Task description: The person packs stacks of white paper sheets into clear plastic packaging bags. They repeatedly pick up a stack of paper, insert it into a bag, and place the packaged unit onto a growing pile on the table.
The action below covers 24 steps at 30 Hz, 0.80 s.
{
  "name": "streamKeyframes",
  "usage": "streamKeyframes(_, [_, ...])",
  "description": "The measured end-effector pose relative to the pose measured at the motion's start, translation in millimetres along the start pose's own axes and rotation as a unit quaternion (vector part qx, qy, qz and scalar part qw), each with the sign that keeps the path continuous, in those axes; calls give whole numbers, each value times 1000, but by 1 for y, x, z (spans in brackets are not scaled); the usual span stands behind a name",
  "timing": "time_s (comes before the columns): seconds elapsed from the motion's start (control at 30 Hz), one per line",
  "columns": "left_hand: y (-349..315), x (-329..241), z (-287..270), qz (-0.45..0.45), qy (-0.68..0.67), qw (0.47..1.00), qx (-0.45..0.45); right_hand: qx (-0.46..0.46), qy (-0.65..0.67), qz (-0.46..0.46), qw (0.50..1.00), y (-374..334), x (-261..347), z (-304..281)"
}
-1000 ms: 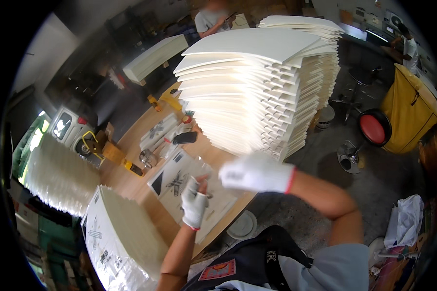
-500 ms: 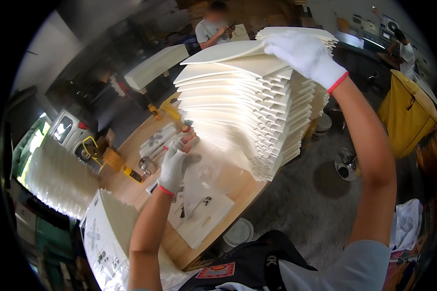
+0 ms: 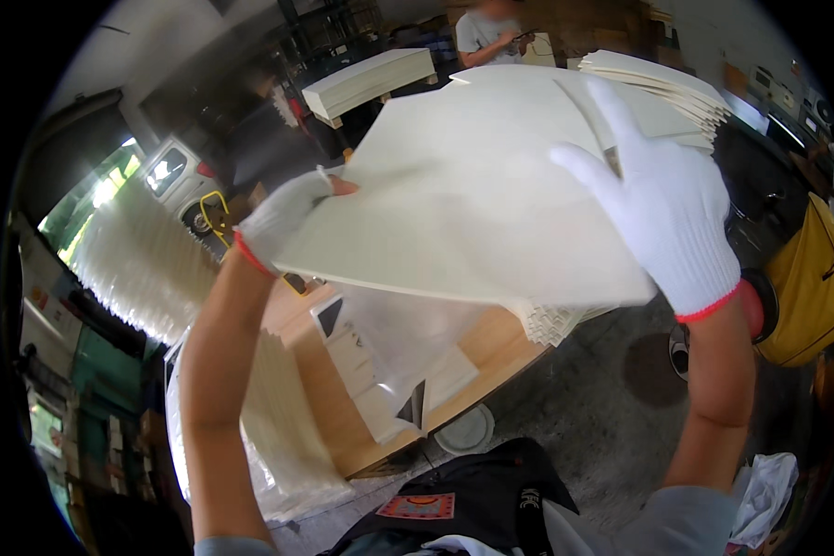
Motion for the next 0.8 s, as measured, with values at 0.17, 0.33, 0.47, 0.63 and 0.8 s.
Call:
streamKeyframes(0.17, [-1,-10,-69,-50,58,997,5,-46,552,-14,832,-5,20,97])
streamKeyframes(0.33, [-3,8,-23,164,357,920,-3,-36,709,108,696,4,87,136])
streamKeyframes(0.47, [-35,59,54,173,603,773,-94,-39,639,103,761,10,124,125])
streamKeyframes(0.63, [-9,148,19,175,260,950,4,-111,442,1,890,-31,122,170])
streamKeyframes(0.8, [-8,217,-82,191,-215,954,-84,72,274,-172,943,-60,128,169])
Point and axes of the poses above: each hand's wrist, its own y-axis towards the middle knuckle, its own z-axis out of the palm, x = y × z, the point moved 4 cm from there along y, towards the middle knuckle, and after that the axes turned 8 degrees about -z, right-handed, at the moved point
